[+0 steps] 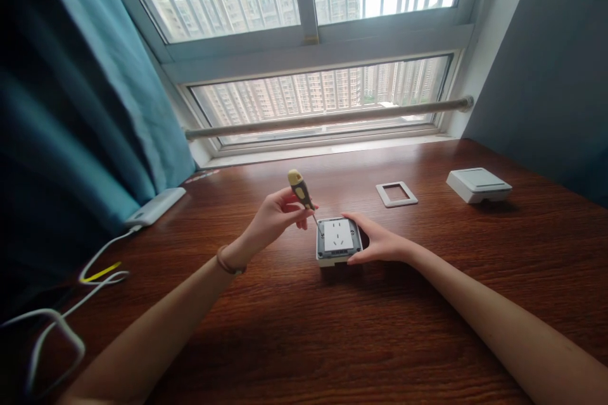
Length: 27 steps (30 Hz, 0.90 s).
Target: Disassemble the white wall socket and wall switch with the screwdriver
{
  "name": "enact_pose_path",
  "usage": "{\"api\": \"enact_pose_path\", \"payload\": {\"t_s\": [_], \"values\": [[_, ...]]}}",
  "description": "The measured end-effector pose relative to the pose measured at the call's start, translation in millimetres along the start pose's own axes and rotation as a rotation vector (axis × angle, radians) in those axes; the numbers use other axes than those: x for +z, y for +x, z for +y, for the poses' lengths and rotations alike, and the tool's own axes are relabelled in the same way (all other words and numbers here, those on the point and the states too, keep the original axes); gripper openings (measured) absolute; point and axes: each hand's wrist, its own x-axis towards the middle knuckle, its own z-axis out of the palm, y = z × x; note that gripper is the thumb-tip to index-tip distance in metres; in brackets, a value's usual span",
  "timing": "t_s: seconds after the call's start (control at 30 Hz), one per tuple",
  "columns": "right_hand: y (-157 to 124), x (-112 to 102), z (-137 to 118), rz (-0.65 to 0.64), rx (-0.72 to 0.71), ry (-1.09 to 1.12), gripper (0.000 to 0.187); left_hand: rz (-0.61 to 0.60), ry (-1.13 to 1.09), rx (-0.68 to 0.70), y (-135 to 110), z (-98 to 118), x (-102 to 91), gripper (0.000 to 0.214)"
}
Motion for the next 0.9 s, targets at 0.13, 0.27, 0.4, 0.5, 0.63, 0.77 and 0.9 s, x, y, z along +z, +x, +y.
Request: {"api": "enact_pose_path", "payload": {"t_s": [0.13, 0.27, 0.4, 0.5, 0.63, 0.77, 0.9], "values": [[0, -1, -2, -0.003, 0.013, -0.014, 0.094, 0.212, 0.287, 0.142, -1, -6, 6.1, 0.031], [0, 0, -1, 0.007, 0.013, -0.031, 0.095, 0.197, 0.144, 0.073, 0, -5, 9.6, 0.03], [0, 1, 0, 0.005, 0.013, -0.024, 0.095, 0.112, -0.071, -0.096, 1, -1, 7.3, 0.028], [0, 1, -1, 0.006, 0.006, -0.028, 0.095, -0.006, -0.188, -0.129, 2, 3, 0.8, 0.03], [0, 0, -1, 0.007, -0.006, -0.029, 0.094, -0.126, -0.246, -0.149, 4, 4, -7.3, 0.032], [0, 0, 0, 0.012, -0.014, -0.033, 0.094, 0.025, 0.02, -0.077, 3, -4, -6.1, 0.031], [0, 0, 0, 0.011, -0.007, -0.055, 0.095, 0.189, 0.281, 0.092, 2, -6, 1.1, 0.035]]}}
